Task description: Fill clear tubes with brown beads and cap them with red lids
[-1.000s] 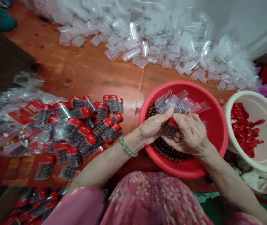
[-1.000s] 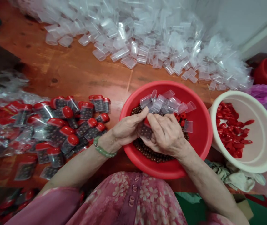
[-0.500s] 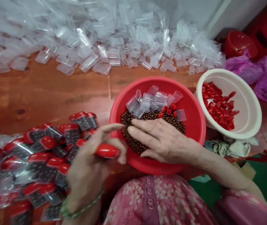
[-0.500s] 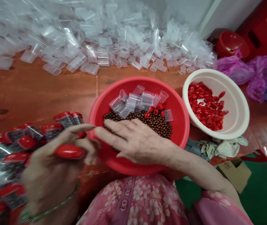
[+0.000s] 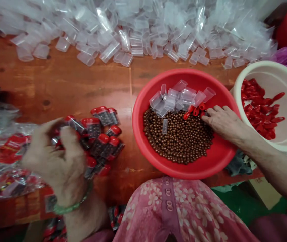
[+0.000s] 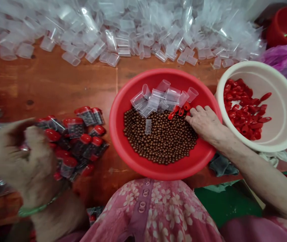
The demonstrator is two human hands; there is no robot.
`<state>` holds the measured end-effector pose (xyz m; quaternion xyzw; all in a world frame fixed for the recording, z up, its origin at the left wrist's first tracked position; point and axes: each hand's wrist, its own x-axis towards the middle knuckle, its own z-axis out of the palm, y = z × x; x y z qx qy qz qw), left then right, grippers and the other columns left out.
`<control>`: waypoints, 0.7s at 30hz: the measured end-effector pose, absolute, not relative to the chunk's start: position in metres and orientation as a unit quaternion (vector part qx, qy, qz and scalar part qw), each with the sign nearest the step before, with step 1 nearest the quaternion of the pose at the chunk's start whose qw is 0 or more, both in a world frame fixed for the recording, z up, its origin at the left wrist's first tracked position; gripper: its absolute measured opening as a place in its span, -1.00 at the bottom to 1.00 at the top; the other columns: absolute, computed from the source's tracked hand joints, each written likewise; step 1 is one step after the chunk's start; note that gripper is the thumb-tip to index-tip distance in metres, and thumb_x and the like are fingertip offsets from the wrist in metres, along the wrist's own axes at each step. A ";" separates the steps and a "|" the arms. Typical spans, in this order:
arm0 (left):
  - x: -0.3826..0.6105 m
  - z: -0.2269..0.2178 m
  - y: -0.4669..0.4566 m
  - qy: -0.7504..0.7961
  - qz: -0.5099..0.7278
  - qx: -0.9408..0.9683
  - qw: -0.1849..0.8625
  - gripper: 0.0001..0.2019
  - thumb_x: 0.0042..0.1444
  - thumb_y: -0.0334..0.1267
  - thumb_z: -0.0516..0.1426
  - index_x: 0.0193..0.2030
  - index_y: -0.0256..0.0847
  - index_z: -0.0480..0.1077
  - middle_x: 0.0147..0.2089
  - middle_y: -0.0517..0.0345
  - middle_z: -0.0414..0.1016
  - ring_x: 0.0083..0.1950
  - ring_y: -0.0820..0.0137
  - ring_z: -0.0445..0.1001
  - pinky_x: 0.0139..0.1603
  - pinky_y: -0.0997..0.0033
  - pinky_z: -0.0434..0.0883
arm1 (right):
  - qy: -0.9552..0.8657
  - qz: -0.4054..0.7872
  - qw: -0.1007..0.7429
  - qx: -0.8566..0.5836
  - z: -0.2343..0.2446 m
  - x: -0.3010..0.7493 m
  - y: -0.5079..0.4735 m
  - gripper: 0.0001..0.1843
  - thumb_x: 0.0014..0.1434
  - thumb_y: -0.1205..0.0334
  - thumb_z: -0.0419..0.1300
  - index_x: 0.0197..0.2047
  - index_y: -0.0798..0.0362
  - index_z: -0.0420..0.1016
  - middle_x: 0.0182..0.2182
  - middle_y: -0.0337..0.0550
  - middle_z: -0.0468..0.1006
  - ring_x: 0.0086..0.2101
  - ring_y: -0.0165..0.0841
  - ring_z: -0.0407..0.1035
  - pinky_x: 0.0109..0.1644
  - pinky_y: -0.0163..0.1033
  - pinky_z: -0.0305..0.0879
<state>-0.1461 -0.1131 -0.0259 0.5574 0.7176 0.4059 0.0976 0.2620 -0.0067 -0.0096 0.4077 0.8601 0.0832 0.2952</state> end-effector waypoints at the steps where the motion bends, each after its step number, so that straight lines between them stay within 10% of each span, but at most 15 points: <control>1: -0.133 -0.028 -0.107 0.721 0.415 0.555 -0.024 -0.64 0.32 -0.16 0.12 0.20 -0.15 0.47 0.10 0.09 0.62 0.15 0.04 0.58 0.11 -0.11 0.48 | 0.860 0.079 0.302 0.404 -0.009 0.261 -0.005 -0.64 0.37 0.41 -0.04 0.01 0.04 0.56 -0.15 0.07 0.53 -0.15 -0.13 0.34 -0.13 -0.09 0.13; 7: -0.051 -0.024 -0.079 0.577 0.424 0.698 -0.012 -0.69 0.27 -0.32 0.17 0.14 -0.18 0.44 0.23 -0.04 0.55 0.36 0.11 0.44 0.38 -0.03 0.42 | 0.871 0.000 0.299 0.390 -0.016 0.269 0.007 -0.60 0.33 0.46 -0.03 0.09 0.09 0.53 -0.02 0.11 0.49 -0.12 -0.17 0.39 -0.07 -0.12 0.25; 21: -0.013 -0.026 -0.071 0.510 0.286 0.805 0.104 -0.80 0.37 -0.27 0.07 -0.08 -0.33 0.47 -0.06 -0.10 0.65 -0.05 0.20 0.63 -0.03 0.23 0.56 | 0.852 -0.156 0.360 0.347 -0.023 0.259 0.015 -0.75 0.25 0.48 0.03 -0.14 0.13 0.51 -0.20 0.02 0.60 -0.30 -0.29 0.48 -0.24 -0.23 0.25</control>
